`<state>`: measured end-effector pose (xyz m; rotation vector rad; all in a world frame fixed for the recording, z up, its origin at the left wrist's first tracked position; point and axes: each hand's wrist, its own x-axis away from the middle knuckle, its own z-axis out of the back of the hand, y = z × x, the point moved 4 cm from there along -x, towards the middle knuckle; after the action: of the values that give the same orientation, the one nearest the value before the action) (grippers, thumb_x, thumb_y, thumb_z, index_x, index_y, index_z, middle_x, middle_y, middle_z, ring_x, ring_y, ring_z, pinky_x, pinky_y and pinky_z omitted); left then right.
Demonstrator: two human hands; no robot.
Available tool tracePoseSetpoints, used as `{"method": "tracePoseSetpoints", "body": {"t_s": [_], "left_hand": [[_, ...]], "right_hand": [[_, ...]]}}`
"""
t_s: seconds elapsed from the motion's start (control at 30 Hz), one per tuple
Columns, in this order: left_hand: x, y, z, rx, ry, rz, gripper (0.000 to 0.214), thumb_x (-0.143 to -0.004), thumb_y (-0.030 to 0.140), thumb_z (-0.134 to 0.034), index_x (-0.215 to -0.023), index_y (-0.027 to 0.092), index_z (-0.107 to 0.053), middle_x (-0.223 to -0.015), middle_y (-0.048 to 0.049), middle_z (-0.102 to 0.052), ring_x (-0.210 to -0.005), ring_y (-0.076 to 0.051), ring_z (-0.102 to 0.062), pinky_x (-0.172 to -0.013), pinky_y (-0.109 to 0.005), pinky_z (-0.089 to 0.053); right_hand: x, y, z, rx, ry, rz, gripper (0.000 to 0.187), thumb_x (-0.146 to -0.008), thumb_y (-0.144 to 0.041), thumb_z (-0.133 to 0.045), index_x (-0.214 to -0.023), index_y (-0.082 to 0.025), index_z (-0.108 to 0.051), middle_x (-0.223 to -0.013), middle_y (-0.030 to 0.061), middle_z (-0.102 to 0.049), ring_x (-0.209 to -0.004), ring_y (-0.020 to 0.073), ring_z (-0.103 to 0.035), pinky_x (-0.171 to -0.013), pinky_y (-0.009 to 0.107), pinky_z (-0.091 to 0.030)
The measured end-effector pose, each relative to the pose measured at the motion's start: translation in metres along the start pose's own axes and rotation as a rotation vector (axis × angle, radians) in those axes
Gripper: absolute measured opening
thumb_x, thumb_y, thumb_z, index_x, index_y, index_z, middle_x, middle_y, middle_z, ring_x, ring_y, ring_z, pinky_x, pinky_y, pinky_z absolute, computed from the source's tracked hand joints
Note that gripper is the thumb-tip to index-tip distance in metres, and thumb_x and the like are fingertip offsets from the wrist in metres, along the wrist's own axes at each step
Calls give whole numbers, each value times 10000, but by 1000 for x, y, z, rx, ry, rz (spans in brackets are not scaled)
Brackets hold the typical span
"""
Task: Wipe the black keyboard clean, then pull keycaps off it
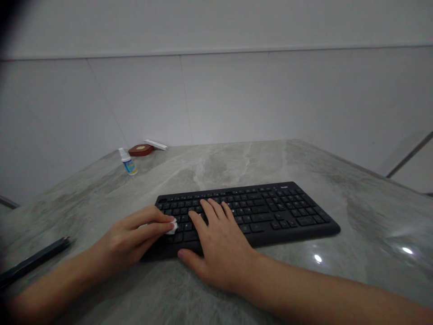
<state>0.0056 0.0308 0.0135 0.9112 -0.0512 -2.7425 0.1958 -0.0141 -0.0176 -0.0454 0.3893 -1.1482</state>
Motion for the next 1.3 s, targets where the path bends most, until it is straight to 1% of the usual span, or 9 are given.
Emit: {"method": "tracePoseSetpoints", "body": {"t_s": [0.17,0.3,0.43,0.63,0.77,0.9,1.03,1.17,1.3], "left_hand": [[1,-4,0,6,26,43,180,-962,77,-524,-1069,128,-659,-1010,-100,-665,-895,-174,-653,-763,-286,-577],[-1,1,-2,31,-5,21,179,-962,86,-533,-1074,131,-664,-1005,-96,-663,-884,-176,-649,-754,-292,-571],[-2,1,-5,29,35,103,145,-959,84,-527,-1009,120,-659,-948,-88,-651,-846,-171,-647,-731,-285,-570],[0,0,-7,40,36,140,125,-965,102,-535,-995,137,-652,-926,-70,-636,-830,-164,-632,-722,-283,-558],[-1,1,-7,60,18,97,134,-972,108,-523,-994,142,-651,-952,-73,-644,-853,-166,-631,-728,-278,-554],[-1,-1,-6,43,18,141,138,-972,109,-522,-997,142,-654,-927,-68,-640,-817,-162,-631,-708,-276,-552],[-1,1,-6,79,-20,90,145,-972,106,-522,-1023,145,-652,-971,-79,-648,-869,-173,-634,-743,-289,-556],[0,-3,-3,51,-11,136,153,-969,93,-515,-1025,146,-647,-966,-75,-648,-854,-164,-634,-738,-275,-556],[-1,-2,2,82,-71,96,212,-967,68,-475,-1035,164,-651,-1003,-74,-662,-886,-166,-641,-763,-278,-559]], "right_hand": [[0,0,-1,1,16,9,705,-864,-594,-553,-1414,-156,-501,-1503,206,-414,-1401,387,-334,-1139,600,-259],[0,0,0,-7,20,4,700,-856,-585,-572,-1404,-154,-511,-1497,210,-420,-1398,390,-339,-1133,607,-265],[0,0,0,-7,15,3,701,-852,-579,-580,-1406,-157,-509,-1501,212,-413,-1396,394,-340,-1133,610,-260],[-1,-1,1,-10,14,7,695,-856,-578,-575,-1400,-150,-514,-1496,215,-418,-1399,390,-338,-1133,609,-262],[-1,-1,1,-4,7,-1,700,-846,-570,-589,-1400,-148,-517,-1498,215,-417,-1397,395,-339,-1132,611,-262],[-2,-1,1,-4,5,4,700,-852,-574,-578,-1403,-148,-511,-1500,213,-414,-1400,393,-335,-1132,611,-263],[-1,-1,1,-8,13,5,694,-855,-573,-576,-1396,-143,-516,-1490,213,-428,-1396,389,-343,-1132,611,-267],[0,-1,1,-6,14,12,691,-861,-580,-564,-1394,-144,-519,-1489,215,-428,-1395,391,-344,-1128,613,-270],[0,-2,2,-4,5,7,692,-863,-587,-556,-1399,-152,-513,-1496,211,-421,-1398,387,-341,-1130,610,-266]]}}
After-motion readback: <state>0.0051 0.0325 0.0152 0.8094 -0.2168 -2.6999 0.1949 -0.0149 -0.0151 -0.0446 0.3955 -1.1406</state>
